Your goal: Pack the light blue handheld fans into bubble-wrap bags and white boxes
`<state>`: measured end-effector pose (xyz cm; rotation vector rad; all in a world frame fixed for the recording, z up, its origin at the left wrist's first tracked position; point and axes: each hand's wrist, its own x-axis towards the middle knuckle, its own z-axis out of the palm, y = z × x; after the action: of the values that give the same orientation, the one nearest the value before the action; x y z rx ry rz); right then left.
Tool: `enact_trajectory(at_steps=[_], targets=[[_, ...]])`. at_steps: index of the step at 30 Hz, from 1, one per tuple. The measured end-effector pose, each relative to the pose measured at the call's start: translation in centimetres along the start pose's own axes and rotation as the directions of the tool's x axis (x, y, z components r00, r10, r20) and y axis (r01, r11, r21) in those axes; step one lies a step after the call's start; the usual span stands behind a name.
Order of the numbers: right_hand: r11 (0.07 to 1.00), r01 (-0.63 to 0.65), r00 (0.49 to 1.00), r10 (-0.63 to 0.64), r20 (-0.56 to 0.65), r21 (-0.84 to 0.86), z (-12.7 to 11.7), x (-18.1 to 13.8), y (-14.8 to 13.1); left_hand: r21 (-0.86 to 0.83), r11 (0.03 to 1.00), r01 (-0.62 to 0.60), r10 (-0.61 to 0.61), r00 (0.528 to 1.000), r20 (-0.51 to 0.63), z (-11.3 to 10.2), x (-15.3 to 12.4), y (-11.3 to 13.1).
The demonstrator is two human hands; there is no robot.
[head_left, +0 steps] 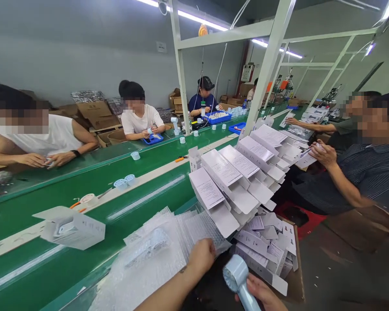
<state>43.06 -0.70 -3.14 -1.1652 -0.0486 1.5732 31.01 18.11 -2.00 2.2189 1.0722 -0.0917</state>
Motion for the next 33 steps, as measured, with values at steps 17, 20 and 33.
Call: enact_trajectory(at_steps=[17,20,33], targets=[[0.943,0.137,0.953,-0.043,0.299,-0.304,10.9,0.1,-2.1,0.238,0.867,-0.439,0.496,0.706,-0.505,-6.6,-12.3,-3.0],[0.919,0.198,0.958,-0.107,0.267,-0.342,12.6,-1.5,-1.5,0.477,0.822,-0.312,0.555,0.628,-0.545,-6.4,-14.5,-4.6],[0.936,0.084,0.933,0.047,0.357,-0.341,18.2,-3.9,1.5,0.608,0.719,-0.337,0.683,0.507,-0.526,-10.2,-22.4,-3.9]])
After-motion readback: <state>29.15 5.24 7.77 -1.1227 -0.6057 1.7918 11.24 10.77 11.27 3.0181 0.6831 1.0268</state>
